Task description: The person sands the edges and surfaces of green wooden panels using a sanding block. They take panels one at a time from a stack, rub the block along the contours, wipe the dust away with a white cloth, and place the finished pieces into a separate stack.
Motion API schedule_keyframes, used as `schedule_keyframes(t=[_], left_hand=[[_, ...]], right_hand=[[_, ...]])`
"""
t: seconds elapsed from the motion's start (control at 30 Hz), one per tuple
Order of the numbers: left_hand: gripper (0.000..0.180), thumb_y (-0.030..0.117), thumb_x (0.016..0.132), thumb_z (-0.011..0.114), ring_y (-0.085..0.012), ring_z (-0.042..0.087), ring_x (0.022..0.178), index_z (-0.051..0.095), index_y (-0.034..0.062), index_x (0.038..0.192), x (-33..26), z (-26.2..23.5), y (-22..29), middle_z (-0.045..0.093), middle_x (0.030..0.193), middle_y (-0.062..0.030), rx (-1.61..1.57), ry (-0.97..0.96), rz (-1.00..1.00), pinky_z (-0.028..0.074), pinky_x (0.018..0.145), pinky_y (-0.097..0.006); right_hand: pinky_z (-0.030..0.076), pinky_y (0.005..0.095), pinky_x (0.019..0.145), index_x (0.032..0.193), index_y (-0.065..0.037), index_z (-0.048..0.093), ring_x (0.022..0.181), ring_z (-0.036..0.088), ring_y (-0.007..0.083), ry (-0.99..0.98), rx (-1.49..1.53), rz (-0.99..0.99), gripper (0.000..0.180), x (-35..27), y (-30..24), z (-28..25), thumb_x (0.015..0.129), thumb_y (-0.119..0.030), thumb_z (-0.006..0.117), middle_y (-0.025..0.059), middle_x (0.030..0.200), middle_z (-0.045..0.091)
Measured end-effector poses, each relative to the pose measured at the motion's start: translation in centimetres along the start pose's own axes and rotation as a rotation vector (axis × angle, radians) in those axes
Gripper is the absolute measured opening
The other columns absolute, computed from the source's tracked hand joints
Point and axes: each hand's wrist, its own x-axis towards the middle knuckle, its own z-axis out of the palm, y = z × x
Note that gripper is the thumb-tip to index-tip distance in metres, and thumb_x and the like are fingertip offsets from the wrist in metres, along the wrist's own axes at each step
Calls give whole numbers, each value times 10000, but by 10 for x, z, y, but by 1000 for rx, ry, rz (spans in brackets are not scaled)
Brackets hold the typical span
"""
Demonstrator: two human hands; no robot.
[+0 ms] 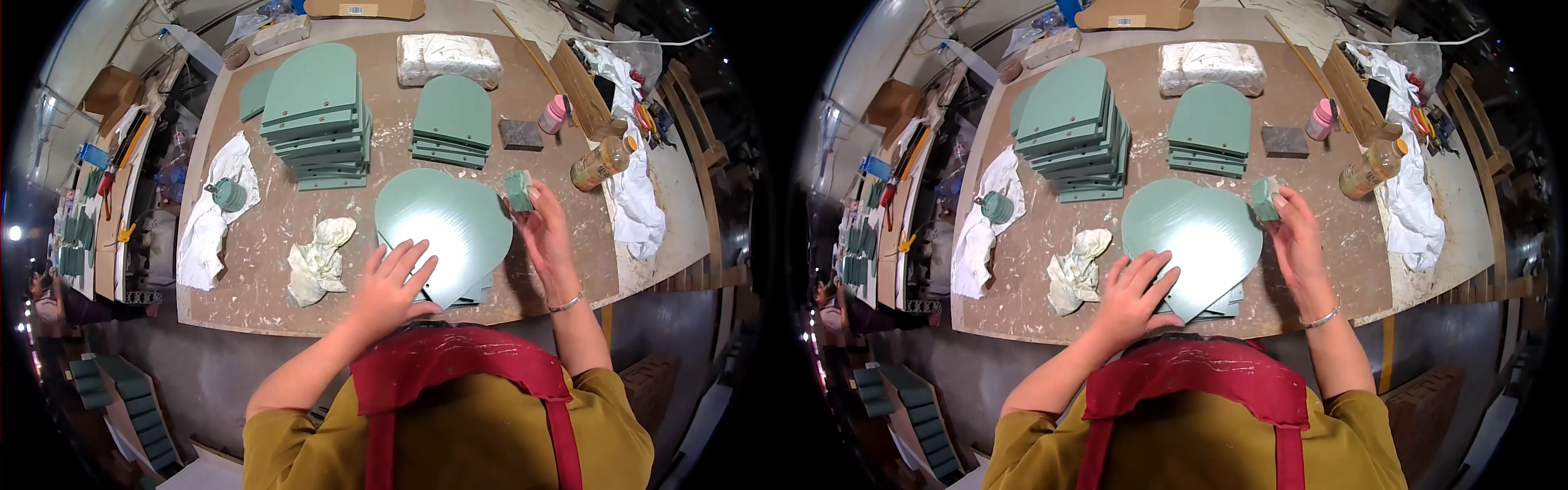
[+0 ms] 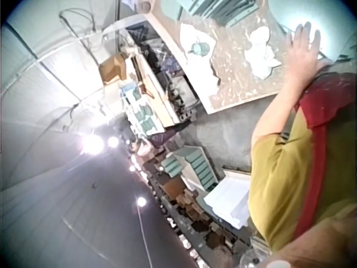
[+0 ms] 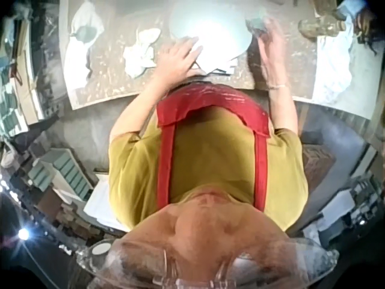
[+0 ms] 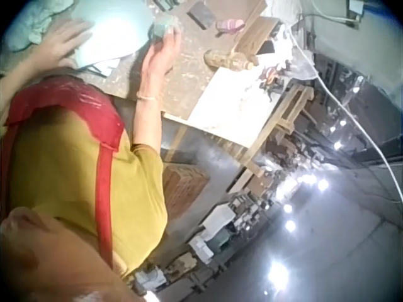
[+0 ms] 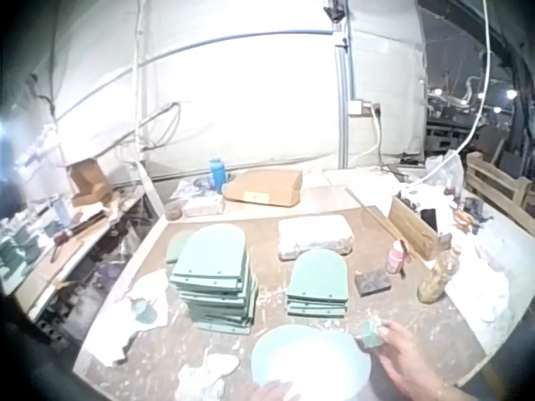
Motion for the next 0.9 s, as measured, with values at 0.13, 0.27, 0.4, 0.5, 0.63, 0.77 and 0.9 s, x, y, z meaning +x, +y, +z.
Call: schedule_keyframes(t=[0.13,0.27,0.4,0.5,0.63,0.77,0.9], left_hand=[[674,446,831,747,-338,503,1359,592,10,1322,-2,3,-10,531,1483,-126,-137,11,111,417,1104,-487],[596,387,842,754,-311,526,1337,616,34,1303,-4,6,-24,552,1459,-127,-129,61,207,435,1088,-446],[545,372,835,758,-286,559,1286,649,56,1267,-6,15,-30,601,1381,-108,-124,149,232,441,1072,-439],[527,369,835,758,-284,563,1274,660,63,1252,-7,24,-33,615,1355,-103,-148,215,233,437,1071,-447],[528,381,824,787,-275,606,1230,686,99,1259,-8,35,-39,664,1283,-83,-213,295,244,404,1107,-480],[489,377,821,786,-264,627,1188,708,92,1211,-7,39,-41,689,1231,-89,-260,316,251,413,1101,-487],[463,364,821,783,-265,642,1153,714,87,1186,-6,40,-39,700,1193,-86,-263,313,228,426,1091,-488]], right_hand=[[481,325,999,1272,-8,609,1074,608,148,2,-368,-148,309,6,-18,28,1007,-166,618,54,1167,634],[508,326,909,1237,1,643,1018,635,209,-220,-996,-435,327,0,-25,76,938,-122,687,87,1104,629],[521,395,812,1168,-39,679,937,635,320,-388,-1254,-435,314,-6,-2,128,872,-131,732,134,1029,604],[515,414,784,1140,-50,692,908,622,330,-405,-1338,-437,297,-8,13,149,855,-122,732,124,1004,597],[517,415,787,1128,-65,703,907,621,323,-479,-1392,-450,284,-10,26,161,848,-108,724,121,995,591],[520,410,763,1121,-71,708,902,624,322,-537,-1437,-420,282,-10,25,166,841,-98,723,120,996,590],[528,411,738,1113,-72,713,894,630,324,-327,-1517,-452,272,-12,23,167,842,-101,726,119,999,597]])
